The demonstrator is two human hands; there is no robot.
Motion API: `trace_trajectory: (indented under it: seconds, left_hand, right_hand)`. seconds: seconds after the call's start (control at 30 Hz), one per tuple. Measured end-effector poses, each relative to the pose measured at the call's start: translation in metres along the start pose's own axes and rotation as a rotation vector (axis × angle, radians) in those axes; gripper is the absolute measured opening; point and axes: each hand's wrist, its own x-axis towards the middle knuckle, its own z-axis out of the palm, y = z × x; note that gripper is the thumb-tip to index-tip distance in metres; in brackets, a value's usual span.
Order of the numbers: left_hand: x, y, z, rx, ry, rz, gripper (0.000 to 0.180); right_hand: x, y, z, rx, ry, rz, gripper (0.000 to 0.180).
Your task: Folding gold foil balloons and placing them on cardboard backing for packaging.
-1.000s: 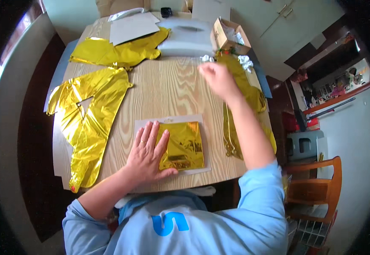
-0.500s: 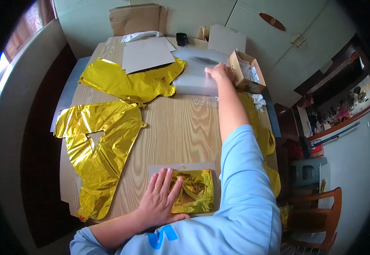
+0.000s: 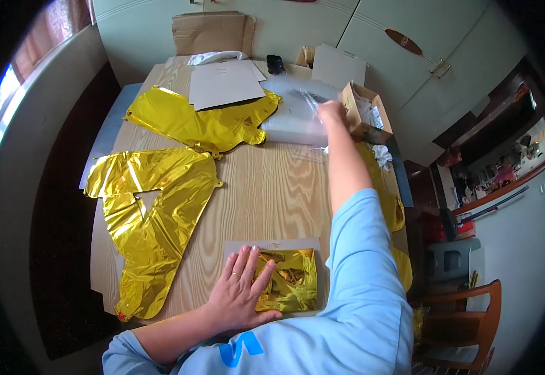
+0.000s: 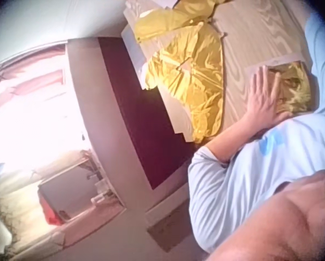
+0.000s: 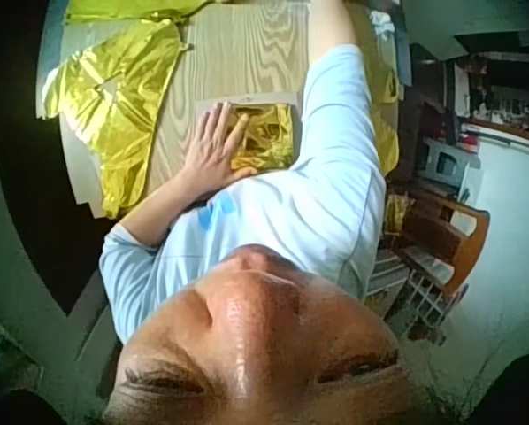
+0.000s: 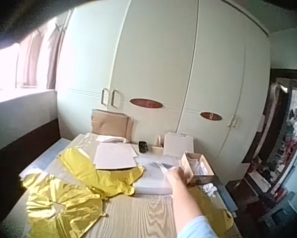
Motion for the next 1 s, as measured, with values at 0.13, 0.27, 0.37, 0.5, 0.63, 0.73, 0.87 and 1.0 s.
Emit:
trace_trajectory:
  seconds: [0.13, 0.27, 0.37, 0.5, 0.63, 0.73, 0.87, 1.0]
  left_hand:
    - [-0.001, 0.001, -0.005, -0.041, -0.009, 0.004, 0.102]
    - [-0.011, -0.001, -0.001, -0.141, 0.061, -0.036, 0.103]
    - [-0.009, -0.007, -0.014, -0.224, 0.219, -0.001, 0.095]
    - [0.007, -0.015, -0.039, -0.700, 0.474, -0.189, 0.082]
    - [0.048, 0.005, -0.043, -1.335, 0.613, -0.320, 0.062]
    - [0.060, -0.020, -0.034, -1.690, 0.616, -0.318, 0.039]
    - [0.048, -0.025, -0.039, -1.558, 0.629, -0.328, 0.029]
    - [0.039, -0.022, -0.040, -1.396, 0.666, -0.362, 0.030]
  right_hand:
    - [0.005, 0.004, -0.036, 0.352, 0.168, -0.139, 0.027]
    - [-0.085, -0.026, -0.066, 0.360, 0.197, -0.448, 0.024]
    - [-0.176, -0.010, -0.069, 0.350, 0.215, -0.527, 0.022]
    - [-0.261, 0.005, -0.064, 0.431, 0.222, -0.644, 0.020]
    - [-0.330, 0.000, -0.067, 0.503, 0.226, -0.763, 0.012]
    - [-0.358, 0.007, -0.073, 0.588, 0.139, -0.901, 0.011]
    - [-0.384, 0.032, -0.098, 0.337, 0.152, -1.132, 0.039]
    - [-0.404, 0.038, -0.113, 0.231, -0.036, -1.138, 0.048]
